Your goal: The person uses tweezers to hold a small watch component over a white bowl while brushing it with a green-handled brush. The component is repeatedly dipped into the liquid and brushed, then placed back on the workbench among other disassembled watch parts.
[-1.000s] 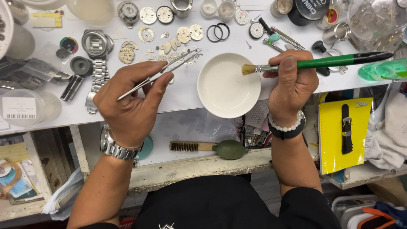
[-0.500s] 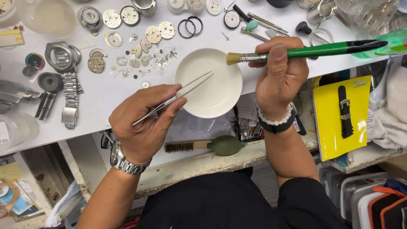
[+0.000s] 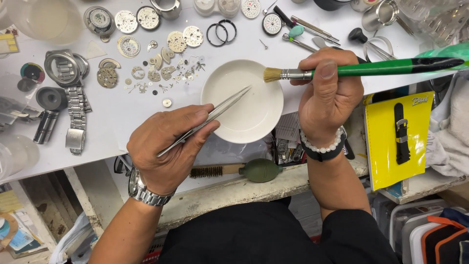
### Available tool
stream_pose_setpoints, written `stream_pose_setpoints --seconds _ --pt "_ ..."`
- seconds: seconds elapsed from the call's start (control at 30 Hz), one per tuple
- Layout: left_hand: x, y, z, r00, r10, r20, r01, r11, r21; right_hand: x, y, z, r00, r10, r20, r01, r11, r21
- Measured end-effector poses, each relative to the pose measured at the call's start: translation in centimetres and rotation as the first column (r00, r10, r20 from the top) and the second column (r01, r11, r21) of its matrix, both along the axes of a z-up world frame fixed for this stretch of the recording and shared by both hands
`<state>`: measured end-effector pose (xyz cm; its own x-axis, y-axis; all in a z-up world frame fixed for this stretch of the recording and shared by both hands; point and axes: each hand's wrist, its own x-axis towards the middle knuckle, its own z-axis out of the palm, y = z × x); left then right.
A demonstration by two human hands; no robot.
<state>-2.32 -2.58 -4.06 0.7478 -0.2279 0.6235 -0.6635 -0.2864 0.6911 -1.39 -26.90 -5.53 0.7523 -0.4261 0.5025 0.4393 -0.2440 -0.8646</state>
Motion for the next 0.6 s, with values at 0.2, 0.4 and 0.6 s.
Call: stream_pose_setpoints --seconds 0.2,0.4,0.6 --pt "-0.01 0.12 -0.07 1.000 0.000 -0.019 0.001 1.000 0.004 -0.01 0.02 -0.12 1.000 -0.002 -0.004 0.002 1.000 0.006" --pt "-0.23 0.06 0.44 0.997 0.017 -0.071 -0.017 1.000 -0.005 0.03 0.01 -0.18 1.000 -0.011 0.004 0.011 1.000 -0.003" --pt "-0.32 0.15 0.39 0.996 0.025 -0.082 -0.027 0.999 -0.025 0.02 0.05 -0.20 1.000 -0.026 -0.003 0.026 1.000 -0.002"
